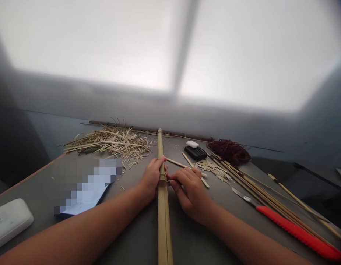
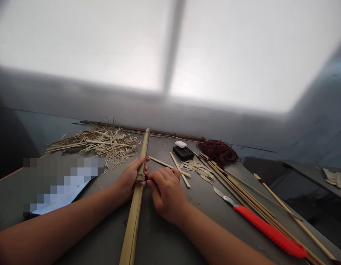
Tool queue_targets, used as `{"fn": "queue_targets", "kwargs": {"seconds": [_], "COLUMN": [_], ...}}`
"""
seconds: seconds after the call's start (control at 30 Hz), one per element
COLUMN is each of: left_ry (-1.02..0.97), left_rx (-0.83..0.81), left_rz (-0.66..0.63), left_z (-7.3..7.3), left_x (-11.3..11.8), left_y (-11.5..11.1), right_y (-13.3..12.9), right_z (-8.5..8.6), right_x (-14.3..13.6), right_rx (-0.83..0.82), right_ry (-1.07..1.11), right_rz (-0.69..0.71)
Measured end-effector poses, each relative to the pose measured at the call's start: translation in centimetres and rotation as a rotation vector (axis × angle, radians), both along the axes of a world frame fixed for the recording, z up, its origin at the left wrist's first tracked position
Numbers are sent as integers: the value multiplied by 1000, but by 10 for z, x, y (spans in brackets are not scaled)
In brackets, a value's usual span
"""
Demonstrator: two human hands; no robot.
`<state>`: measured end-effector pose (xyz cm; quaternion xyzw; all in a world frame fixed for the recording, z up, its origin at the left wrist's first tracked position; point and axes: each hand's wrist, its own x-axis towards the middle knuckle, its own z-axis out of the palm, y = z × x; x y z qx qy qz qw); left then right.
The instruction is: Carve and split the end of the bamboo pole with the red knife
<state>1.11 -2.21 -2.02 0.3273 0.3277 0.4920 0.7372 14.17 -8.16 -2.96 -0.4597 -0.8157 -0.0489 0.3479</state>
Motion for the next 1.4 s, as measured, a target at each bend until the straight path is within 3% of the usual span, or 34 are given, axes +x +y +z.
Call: {"fn": "queue_targets", "kwargs": {"seconds": [0.63, 0.97, 1.4], "left_ry": [13, 65, 3], "left_rx": [-34, 12, 18], "left_rz": [34, -2, -49], "left_z": [1, -2, 2], "left_x": [1, 2, 1], "left_y": [2, 1, 0], "right_y": [7, 7, 2], "right_z": [-2, 5, 5], "right_x": [0, 2, -3], "right_rx": [-120, -64, -46], "right_ry": [-43, -117, -106], "right_rz": [114, 199, 118]}}
